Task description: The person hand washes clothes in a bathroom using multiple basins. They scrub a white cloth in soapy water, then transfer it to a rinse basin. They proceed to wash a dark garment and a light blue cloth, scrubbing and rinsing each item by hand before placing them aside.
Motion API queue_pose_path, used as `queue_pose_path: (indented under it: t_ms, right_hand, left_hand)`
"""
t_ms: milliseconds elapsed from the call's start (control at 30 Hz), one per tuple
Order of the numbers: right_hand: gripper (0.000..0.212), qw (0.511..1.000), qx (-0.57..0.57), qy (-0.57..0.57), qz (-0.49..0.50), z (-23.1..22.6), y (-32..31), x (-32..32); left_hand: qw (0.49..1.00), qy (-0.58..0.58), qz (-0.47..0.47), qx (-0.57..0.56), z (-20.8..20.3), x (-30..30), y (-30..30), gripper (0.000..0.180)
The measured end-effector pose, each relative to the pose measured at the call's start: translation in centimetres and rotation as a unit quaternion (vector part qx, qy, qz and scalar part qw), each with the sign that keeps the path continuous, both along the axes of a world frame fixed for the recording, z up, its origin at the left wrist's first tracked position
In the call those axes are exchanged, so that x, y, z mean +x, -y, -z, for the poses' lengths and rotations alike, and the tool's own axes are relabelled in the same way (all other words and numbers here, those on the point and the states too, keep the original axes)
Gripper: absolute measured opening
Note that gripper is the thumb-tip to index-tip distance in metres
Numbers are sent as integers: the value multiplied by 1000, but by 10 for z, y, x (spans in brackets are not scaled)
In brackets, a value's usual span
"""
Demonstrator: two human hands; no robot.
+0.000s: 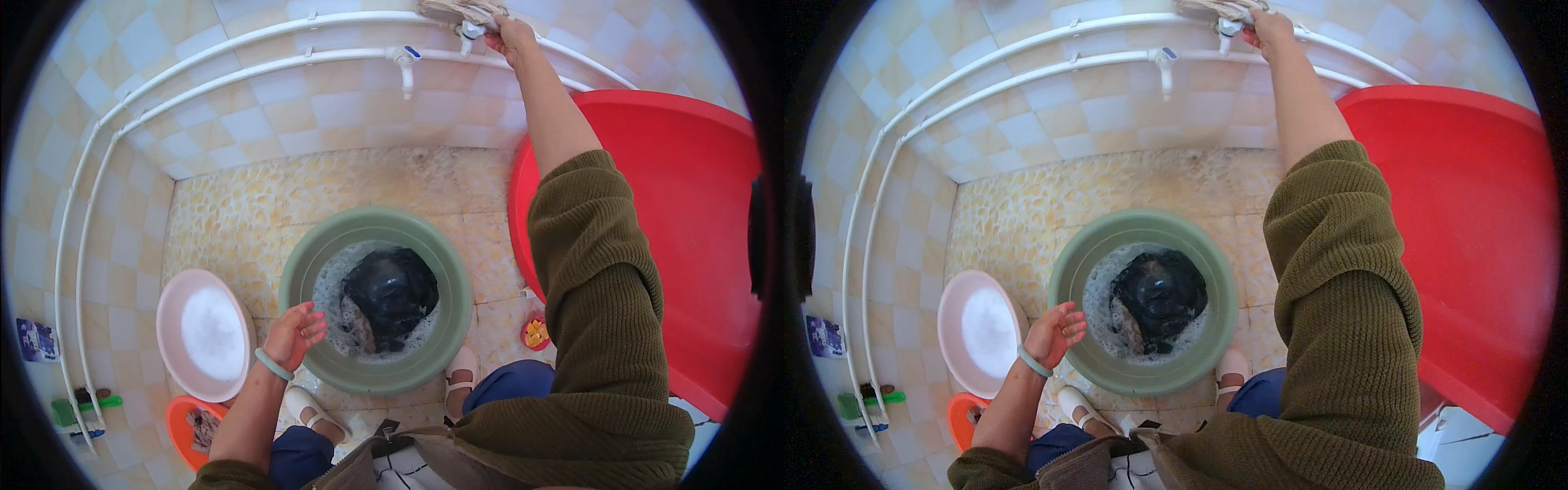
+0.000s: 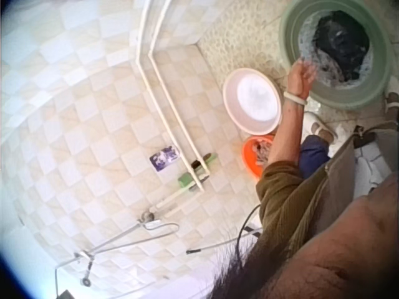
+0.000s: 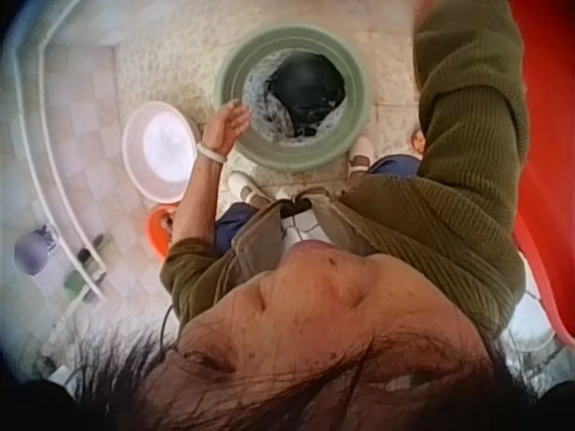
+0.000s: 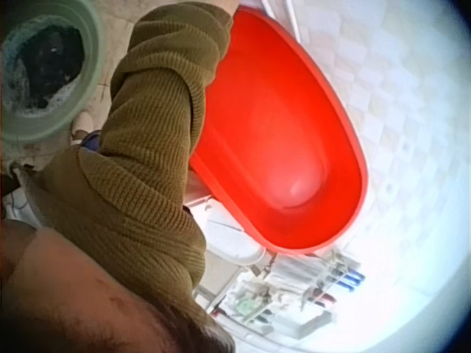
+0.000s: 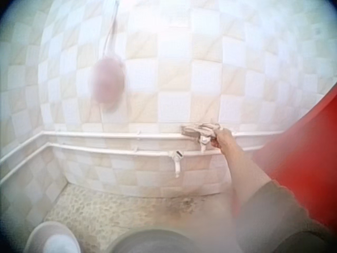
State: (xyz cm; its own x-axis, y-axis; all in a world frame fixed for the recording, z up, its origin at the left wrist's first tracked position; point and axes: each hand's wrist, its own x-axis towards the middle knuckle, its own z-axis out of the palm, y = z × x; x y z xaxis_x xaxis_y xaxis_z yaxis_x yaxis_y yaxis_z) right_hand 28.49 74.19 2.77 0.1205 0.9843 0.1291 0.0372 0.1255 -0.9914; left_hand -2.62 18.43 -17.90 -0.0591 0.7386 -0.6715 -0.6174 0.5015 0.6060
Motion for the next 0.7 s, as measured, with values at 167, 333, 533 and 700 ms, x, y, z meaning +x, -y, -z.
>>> queue_pose_path:
  t_ms: [167,333,533,700]
  right_hand:
    - [40,994,-55,-79,-55,11,34,-27]
    - [48,968,61,-216,-112,83,23,-3]
    - [31,972,106,-6,-210,154,185,-34]
    - [45,706,-34,414,-573,282,335,-131]
  left_hand:
    - [999,-28,1,-21,1,-6,14,43]
    - [999,8,10,-33,24,-5,22,39]
    - [999,-40,-19,-30,22,-17,10,42]
    - [995,-42,-56,-68,43,-27,8,42]
